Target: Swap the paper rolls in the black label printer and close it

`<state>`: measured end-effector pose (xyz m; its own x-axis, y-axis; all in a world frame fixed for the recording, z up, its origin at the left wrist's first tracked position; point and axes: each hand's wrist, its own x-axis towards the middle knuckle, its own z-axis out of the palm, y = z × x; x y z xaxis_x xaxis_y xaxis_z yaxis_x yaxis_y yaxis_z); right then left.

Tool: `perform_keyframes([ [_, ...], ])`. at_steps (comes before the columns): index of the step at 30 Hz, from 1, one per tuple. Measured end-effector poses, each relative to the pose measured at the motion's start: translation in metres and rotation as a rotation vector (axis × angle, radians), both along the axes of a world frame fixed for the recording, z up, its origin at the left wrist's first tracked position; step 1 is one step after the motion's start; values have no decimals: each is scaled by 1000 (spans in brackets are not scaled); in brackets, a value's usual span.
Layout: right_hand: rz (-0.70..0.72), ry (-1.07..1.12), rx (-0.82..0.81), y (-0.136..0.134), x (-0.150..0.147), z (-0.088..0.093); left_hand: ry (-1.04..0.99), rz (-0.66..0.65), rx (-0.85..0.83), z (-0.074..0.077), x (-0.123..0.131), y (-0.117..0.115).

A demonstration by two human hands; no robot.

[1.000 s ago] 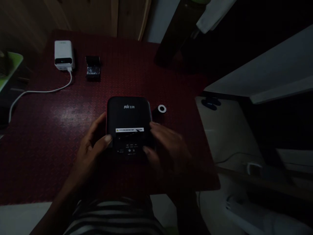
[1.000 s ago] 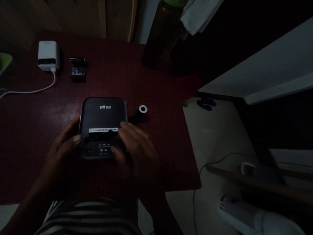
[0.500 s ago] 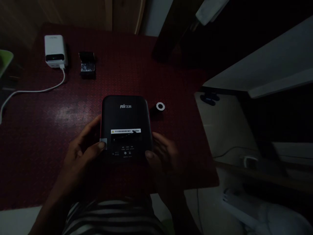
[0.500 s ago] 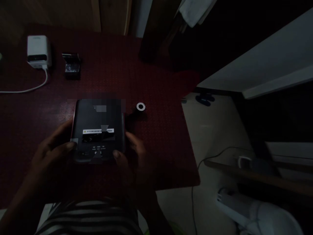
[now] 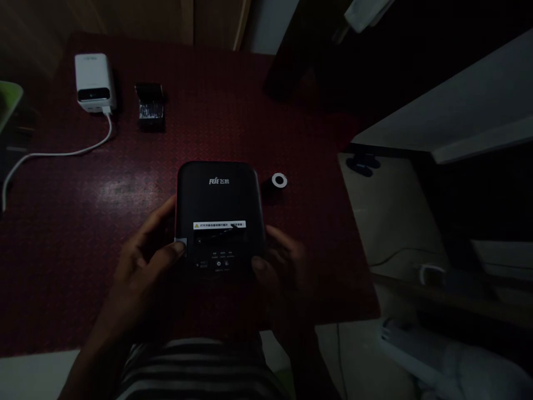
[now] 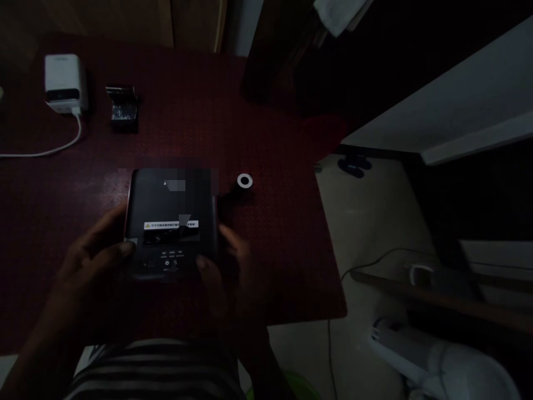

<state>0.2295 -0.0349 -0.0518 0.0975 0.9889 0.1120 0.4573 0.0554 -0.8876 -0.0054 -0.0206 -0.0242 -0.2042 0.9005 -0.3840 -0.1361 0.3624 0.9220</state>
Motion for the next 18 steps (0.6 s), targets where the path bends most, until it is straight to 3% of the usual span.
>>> perform_keyframes([
  [10, 36, 74, -9, 7, -4, 3, 44, -12, 55, 0, 4, -2],
  [12, 9, 11, 25, 14, -2, 13, 46, -31, 113, -6, 3, -2],
  [15, 22, -185, 223, 36, -3, 38, 52, -51, 230, -17, 1, -3],
  [18, 306, -423, 372, 72, -15, 64, 93, -76, 313, -23, 0, -4],
])
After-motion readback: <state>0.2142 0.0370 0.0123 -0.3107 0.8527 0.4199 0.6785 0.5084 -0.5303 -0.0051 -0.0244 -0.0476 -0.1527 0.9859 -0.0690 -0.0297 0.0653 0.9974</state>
